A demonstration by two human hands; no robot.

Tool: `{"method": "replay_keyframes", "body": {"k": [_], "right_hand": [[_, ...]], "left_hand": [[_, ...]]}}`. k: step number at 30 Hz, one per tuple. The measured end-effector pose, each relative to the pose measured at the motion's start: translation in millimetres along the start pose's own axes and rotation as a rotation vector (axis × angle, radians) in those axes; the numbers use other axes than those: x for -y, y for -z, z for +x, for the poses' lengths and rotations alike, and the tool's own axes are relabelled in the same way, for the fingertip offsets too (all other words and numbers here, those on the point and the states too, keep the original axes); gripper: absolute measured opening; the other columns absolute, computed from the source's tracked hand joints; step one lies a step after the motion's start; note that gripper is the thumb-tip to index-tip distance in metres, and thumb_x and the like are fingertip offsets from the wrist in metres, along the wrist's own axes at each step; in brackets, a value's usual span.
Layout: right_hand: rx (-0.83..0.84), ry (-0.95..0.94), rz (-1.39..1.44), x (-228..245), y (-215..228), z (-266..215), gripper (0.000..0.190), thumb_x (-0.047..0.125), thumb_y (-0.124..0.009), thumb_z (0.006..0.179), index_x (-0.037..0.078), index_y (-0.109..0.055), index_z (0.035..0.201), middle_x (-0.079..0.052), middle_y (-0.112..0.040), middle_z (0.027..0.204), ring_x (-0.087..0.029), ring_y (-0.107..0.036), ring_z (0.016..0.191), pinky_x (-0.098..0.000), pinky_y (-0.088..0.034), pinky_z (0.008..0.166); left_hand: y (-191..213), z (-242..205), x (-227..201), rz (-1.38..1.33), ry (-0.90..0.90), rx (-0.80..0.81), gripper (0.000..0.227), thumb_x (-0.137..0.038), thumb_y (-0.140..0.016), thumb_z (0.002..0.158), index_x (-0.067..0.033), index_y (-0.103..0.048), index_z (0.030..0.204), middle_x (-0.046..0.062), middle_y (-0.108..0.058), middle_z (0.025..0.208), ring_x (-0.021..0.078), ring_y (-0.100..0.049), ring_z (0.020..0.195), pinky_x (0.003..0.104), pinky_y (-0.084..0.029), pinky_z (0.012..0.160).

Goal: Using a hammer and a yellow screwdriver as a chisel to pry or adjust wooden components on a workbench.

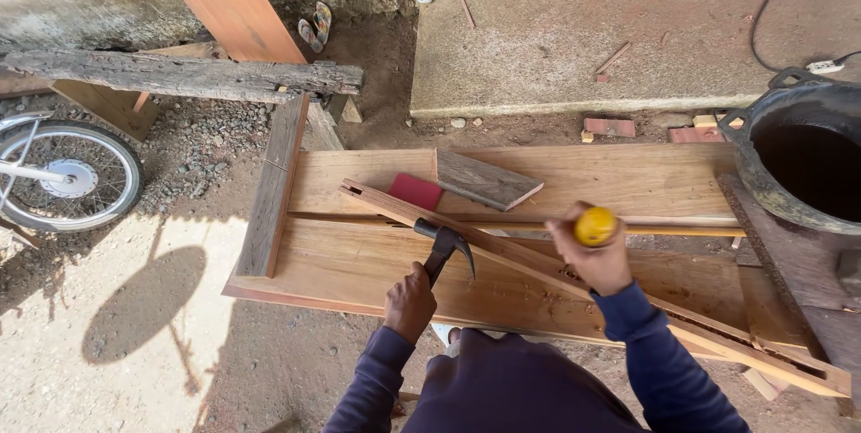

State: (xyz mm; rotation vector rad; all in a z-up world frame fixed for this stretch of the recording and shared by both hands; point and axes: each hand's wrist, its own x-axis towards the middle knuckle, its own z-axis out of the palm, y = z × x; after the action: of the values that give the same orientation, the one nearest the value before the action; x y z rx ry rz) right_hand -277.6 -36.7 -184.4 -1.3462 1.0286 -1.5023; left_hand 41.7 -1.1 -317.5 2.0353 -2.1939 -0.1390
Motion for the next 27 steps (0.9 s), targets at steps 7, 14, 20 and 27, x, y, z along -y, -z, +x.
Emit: {"method": "replay_keyframes", "body": {"k": [7, 14, 20, 27], "right_hand": [[-0.176, 0.063, 0.403, -24.9, 87.2, -23.8, 0.023, 0.006, -0.061, 0.099, 0.012, -0.051, 0.08, 0.002, -0.042, 0.059, -0.011, -0.04, 0.049, -0.0362, -0.044, 0.053], [-0.336, 0.143, 0.538, -20.2, 110.9, -50.4, 0.012, 0.016, -0.058, 0.099, 0.014, -0.053, 0.088, 0.002, -0.04, 0.054, -0.011, -0.038, 0.048, -0.0372, -0.044, 0.058], [-0.356, 0.149, 0.411, 2.9, 130.4, -60.0, 0.03, 0.015, -0.058, 0.104, 0.016, -0.048, 0.076, 0.003, -0.037, 0.052, -0.01, -0.035, 0.044, -0.0353, -0.04, 0.053], [-0.292, 0.237, 0.52, 14.0, 86.7, -53.9, 0.022, 0.017, -0.06, 0.101, 0.013, -0.049, 0.082, 0.002, -0.037, 0.051, -0.01, -0.037, 0.042, -0.0354, -0.04, 0.048]], "left_hand": [[-0.9, -2.3, 0.7, -0.01, -0.018, -0.063, 0.015, -0.007, -0.057, 0.085, -0.0003, -0.051, 0.098, 0.018, -0.07, 0.066, 0.0339, -0.073, 0.059, 0.042, -0.059, 0.05], [7.6, 0.7, -2.1, -0.06, 0.022, 0.053, 0.013, -0.004, -0.058, 0.085, -0.0012, -0.051, 0.096, 0.02, -0.071, 0.07, 0.0328, -0.075, 0.061, 0.041, -0.061, 0.052], [4.7, 1.0, -2.7, -0.082, 0.039, 0.055, 0.013, -0.004, -0.058, 0.085, -0.0011, -0.051, 0.096, 0.02, -0.071, 0.07, 0.0343, -0.075, 0.064, 0.043, -0.061, 0.054], [-2.1, -2.0, -3.4, -0.042, 0.024, -0.001, 0.014, -0.005, -0.058, 0.085, -0.0009, -0.051, 0.096, 0.019, -0.071, 0.07, 0.0349, -0.075, 0.065, 0.044, -0.061, 0.056]]}}
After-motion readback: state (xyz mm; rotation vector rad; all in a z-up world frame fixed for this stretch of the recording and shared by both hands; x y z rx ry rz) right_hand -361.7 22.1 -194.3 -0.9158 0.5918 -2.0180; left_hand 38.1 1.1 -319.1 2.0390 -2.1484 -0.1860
